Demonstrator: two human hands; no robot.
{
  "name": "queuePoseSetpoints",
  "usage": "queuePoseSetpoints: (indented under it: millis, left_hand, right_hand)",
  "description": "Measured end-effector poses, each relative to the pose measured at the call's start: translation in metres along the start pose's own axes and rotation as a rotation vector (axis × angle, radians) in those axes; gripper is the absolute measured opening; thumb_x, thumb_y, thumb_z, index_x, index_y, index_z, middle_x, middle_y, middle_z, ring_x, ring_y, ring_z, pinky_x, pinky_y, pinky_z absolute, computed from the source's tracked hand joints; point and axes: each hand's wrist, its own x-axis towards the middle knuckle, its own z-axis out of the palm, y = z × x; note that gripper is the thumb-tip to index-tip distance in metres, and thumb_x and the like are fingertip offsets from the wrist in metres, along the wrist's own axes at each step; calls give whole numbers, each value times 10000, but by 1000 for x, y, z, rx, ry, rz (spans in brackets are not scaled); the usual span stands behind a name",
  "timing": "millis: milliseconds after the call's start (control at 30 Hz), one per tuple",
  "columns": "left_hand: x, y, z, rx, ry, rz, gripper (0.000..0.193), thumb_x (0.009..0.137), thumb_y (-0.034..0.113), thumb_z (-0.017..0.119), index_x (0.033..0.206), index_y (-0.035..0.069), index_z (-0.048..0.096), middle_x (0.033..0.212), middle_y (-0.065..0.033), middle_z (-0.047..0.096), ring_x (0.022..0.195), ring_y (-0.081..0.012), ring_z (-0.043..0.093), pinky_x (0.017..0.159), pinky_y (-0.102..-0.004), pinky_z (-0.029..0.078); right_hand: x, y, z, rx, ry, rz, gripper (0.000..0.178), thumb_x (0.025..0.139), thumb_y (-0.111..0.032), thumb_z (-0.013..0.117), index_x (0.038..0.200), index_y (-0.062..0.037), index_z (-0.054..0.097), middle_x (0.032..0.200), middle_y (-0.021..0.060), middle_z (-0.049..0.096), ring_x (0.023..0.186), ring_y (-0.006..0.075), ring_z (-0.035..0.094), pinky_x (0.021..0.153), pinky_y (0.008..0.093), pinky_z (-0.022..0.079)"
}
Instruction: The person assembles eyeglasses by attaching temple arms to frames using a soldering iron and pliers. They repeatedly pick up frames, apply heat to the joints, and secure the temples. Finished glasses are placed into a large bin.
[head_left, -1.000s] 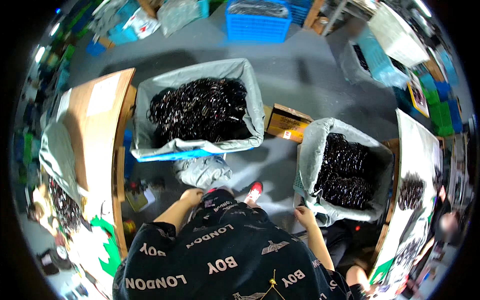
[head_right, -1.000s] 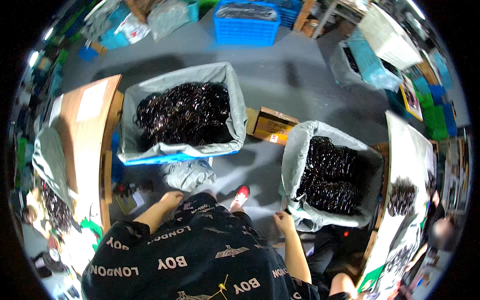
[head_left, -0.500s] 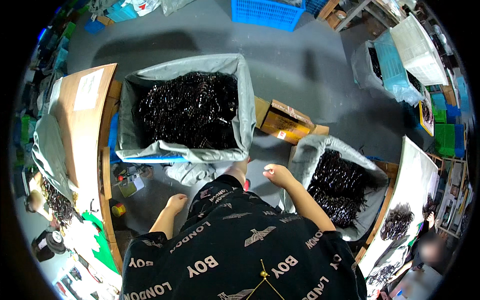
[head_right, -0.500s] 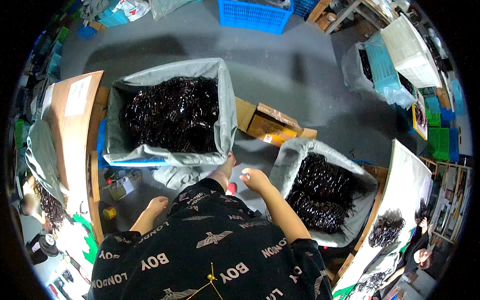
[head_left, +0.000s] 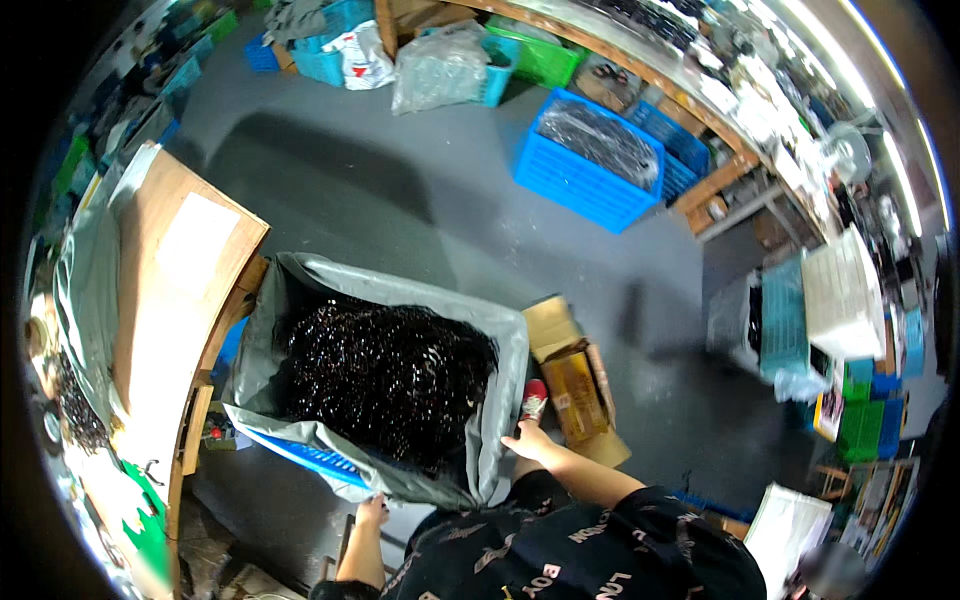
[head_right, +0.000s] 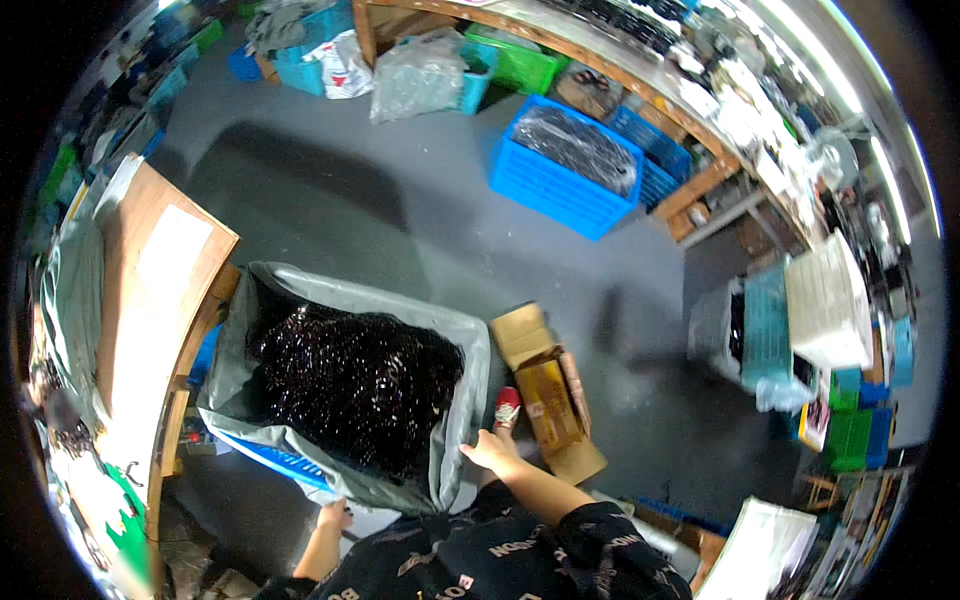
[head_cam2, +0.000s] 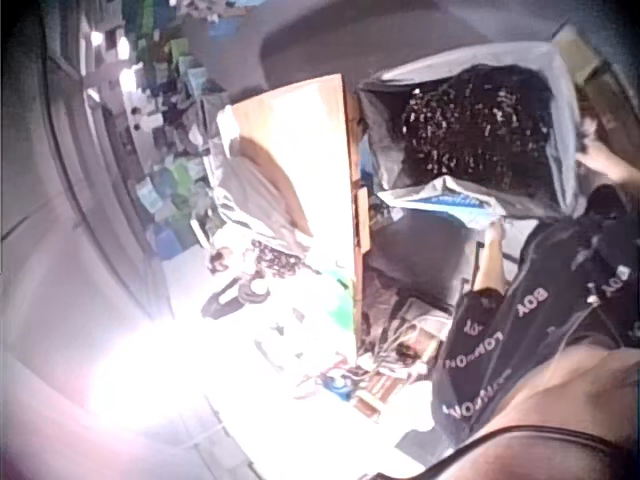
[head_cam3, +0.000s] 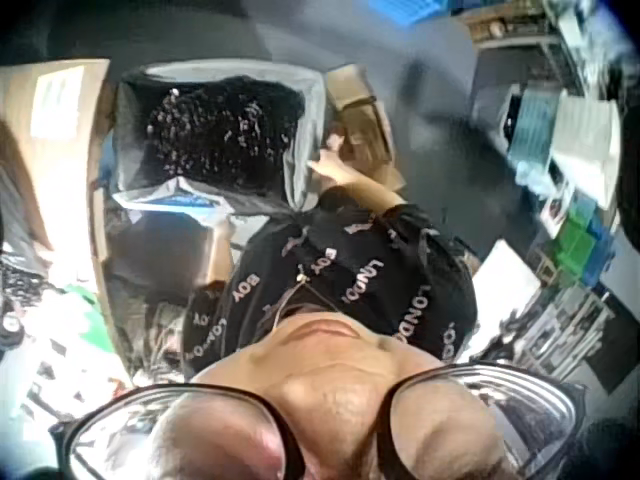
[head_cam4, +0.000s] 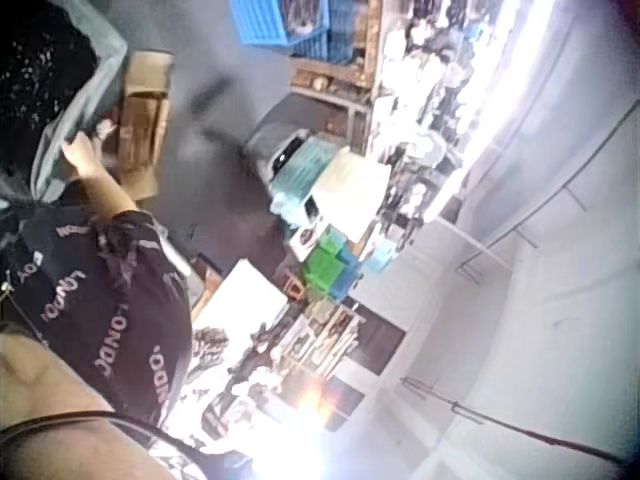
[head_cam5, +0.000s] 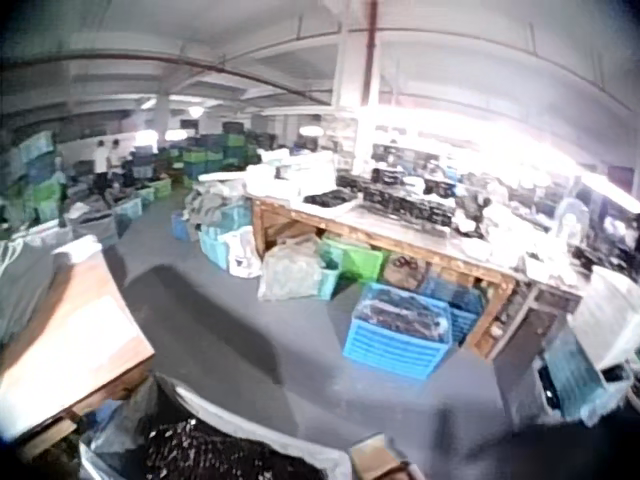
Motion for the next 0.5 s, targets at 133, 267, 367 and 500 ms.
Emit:
queuePoseSetpoints:
  millis: [133, 267, 367, 500]
  left_hand:
    - [-49, 8, 78, -606, 20, -73, 554, 768, 311, 687, 1189, 31, 460, 966, -120, 604, 778, -253, 608, 612, -356, 517]
    - [-48, 30, 110, -618, 409, -135, 514, 726, 242, 731, 1132, 19, 508, 951, -114, 618, 782, -261, 613, 641, -372, 516]
    - [-33, 20, 118, -194, 748, -310, 383, 696, 243, 686, 929, -52, 609, 807, -179, 651, 750, -270, 644, 679, -370, 506]
    - [-69, 84, 142, -278, 777, -66, 311, 752, 267, 629, 817, -37, 619, 642, -167, 620, 558, -301, 617, 514, -396, 469]
  right_hand:
    - [74, -2, -8, 570, -10, 195, 815, 707, -488, 700, 1239, 69, 432, 1224, 224, 513, 1095, 321, 530, 936, 370, 409]
    - [120, 2, 14, 844, -49, 278, 438, 694, -272, 727, 934, 83, 639, 932, 188, 657, 870, 253, 634, 764, 361, 481]
    - [129, 9, 23, 756, -62, 315, 455, 639, -183, 722, 965, 112, 604, 988, 215, 634, 931, 273, 617, 795, 374, 473]
    - [142, -21, -55, 854, -231, 396, 500, 641, -141, 683, 1050, 121, 563, 1097, 226, 593, 975, 294, 583, 844, 363, 454]
